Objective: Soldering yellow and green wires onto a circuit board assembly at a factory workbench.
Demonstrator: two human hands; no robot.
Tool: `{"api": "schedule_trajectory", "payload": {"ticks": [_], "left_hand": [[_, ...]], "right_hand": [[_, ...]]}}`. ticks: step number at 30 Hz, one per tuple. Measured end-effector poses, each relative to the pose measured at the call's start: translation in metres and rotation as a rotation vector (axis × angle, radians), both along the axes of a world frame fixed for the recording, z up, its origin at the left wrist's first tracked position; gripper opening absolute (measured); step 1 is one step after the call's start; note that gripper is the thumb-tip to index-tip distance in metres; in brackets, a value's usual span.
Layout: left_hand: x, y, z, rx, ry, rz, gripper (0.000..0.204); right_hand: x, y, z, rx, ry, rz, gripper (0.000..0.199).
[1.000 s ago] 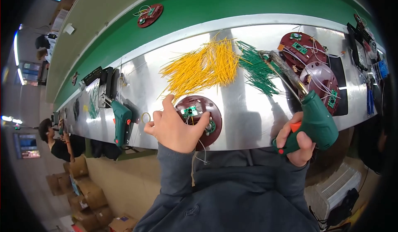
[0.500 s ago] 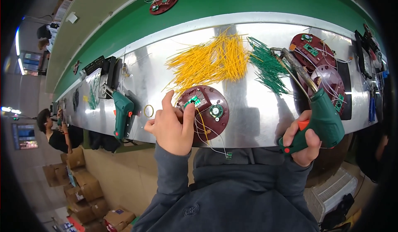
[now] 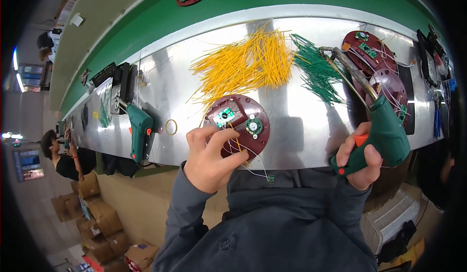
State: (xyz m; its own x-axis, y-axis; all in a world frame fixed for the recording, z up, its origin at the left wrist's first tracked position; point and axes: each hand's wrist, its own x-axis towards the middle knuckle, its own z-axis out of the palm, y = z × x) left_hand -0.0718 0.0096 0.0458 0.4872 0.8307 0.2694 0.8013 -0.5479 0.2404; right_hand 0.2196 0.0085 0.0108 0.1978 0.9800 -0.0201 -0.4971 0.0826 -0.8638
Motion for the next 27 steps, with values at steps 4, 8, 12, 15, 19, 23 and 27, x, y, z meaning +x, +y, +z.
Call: {"api": "schedule_trajectory", "payload": {"ticks": [4,8,12,15,19,23,27], "left_hand": [[-0.002,0.005,0.000,-0.022,0.044,-0.076,0.027],[0.003,0.009,-0.004,-0.057,-0.087,-0.086,0.027],[0.009,0.003,-0.006,-0.151,-0.520,0.011,0.021],[0.017,-0.001,-0.014,-0.105,-0.574,0.116,0.018],[0.022,-0.003,-0.025,0.016,-0.659,0.288,0.017],[0.027,-0.004,-0.031,0.023,-0.632,0.315,0.011],[0.032,-0.008,-0.034,0.070,-0.533,0.391,0.017]], "right_hand": [[0.001,0.001,0.000,0.001,0.012,0.026,0.043],[0.003,0.000,-0.002,0.006,0.016,0.053,0.043],[0.004,0.000,-0.004,0.010,0.011,0.047,0.044],[0.003,0.000,-0.005,0.034,-0.011,0.042,0.044],[0.004,-0.001,-0.004,0.052,-0.003,0.045,0.045],[0.009,-0.003,-0.005,0.073,0.032,0.122,0.046],[0.015,-0.009,-0.006,0.083,0.021,0.178,0.047]]}}
